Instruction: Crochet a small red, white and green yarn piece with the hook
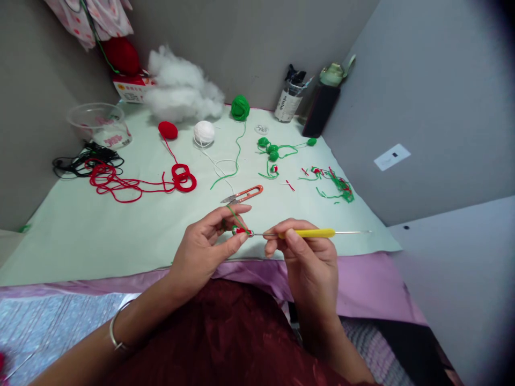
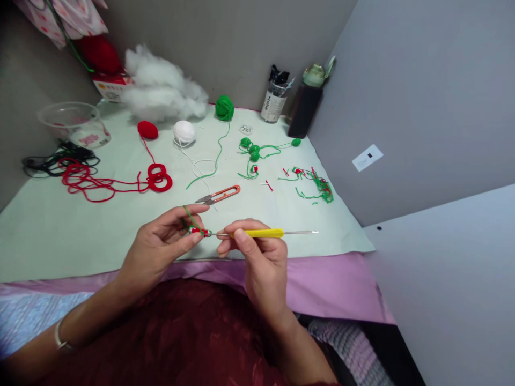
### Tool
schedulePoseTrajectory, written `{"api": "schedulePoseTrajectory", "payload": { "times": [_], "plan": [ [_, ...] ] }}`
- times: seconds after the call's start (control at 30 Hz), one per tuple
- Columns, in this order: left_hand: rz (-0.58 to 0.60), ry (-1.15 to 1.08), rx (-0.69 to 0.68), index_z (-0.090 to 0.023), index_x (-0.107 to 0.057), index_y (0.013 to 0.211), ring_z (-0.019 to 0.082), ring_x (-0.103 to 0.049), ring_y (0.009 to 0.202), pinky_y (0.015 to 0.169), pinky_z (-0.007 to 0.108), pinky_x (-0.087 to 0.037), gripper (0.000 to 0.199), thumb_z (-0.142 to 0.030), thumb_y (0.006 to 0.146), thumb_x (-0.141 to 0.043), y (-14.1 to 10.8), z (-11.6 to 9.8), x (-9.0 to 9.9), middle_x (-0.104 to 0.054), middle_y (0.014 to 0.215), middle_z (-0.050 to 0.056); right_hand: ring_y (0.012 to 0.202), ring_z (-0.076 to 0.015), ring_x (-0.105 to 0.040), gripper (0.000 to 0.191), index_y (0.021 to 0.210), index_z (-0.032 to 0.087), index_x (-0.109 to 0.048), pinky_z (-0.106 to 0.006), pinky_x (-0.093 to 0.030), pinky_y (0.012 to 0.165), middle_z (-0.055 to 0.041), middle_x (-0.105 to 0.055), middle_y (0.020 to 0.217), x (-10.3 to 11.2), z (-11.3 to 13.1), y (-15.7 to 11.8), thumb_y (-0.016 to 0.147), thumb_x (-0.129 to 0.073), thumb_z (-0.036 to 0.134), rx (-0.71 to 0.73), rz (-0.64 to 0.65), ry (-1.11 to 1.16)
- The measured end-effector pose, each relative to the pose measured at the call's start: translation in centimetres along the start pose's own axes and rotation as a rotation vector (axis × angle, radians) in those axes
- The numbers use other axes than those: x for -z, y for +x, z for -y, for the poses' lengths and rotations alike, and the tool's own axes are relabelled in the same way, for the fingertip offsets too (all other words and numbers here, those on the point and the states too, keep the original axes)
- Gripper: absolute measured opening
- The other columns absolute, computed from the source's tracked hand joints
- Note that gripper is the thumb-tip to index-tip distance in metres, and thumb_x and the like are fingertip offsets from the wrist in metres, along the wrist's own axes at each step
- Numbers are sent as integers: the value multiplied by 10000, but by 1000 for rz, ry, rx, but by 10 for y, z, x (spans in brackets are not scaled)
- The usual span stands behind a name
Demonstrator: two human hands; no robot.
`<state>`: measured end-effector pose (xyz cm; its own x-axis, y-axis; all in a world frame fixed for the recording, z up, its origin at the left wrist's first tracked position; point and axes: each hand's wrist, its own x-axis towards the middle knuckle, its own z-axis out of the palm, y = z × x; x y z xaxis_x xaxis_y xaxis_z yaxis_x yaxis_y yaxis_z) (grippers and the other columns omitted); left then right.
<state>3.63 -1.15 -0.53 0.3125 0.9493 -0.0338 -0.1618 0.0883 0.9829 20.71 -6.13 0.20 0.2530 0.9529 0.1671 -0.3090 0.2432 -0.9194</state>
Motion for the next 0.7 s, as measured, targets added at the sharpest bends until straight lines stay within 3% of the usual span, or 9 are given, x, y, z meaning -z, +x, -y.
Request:
{"api": "schedulePoseTrajectory", "payload": {
  "times": [0.13, 0.43, 0.7],
  "plan": [
    [51, -56, 67, -294, -831, 1136, 121, -613, 827, 776, 229, -478, 298, -259, 841, -860, 1, 0, 1, -703, 866, -15, 644, -101, -714, 115, 917, 219, -831, -228, -606, 639, -5, -766, 829, -1, -5, 4, 953, -726, 252, 7, -3, 20],
    [101, -268, 190, -293, -859, 1057, 106, -613, 807, 789, 214, -474, 226, -290, 832, -880, 0, 4, -2, -671, 821, -19, 759, -132, -698, 197, 1015, 278, -808, -289, -573, 716, 3, -746, 859, -5, -19, 0, 1005, -649, 162, 292, -38, -232],
    [63, -367, 222, -233, -825, 966, 90, -627, 764, 737, 188, -461, 185, -255, 801, -904, 0, -1, -5, -695, 780, -25, 747, -132, -714, 199, 1022, 268, -794, -297, -584, 700, -1, -746, 905, -3, -14, 0, 1022, -618, 175, 275, -29, -287]
  ]
}}
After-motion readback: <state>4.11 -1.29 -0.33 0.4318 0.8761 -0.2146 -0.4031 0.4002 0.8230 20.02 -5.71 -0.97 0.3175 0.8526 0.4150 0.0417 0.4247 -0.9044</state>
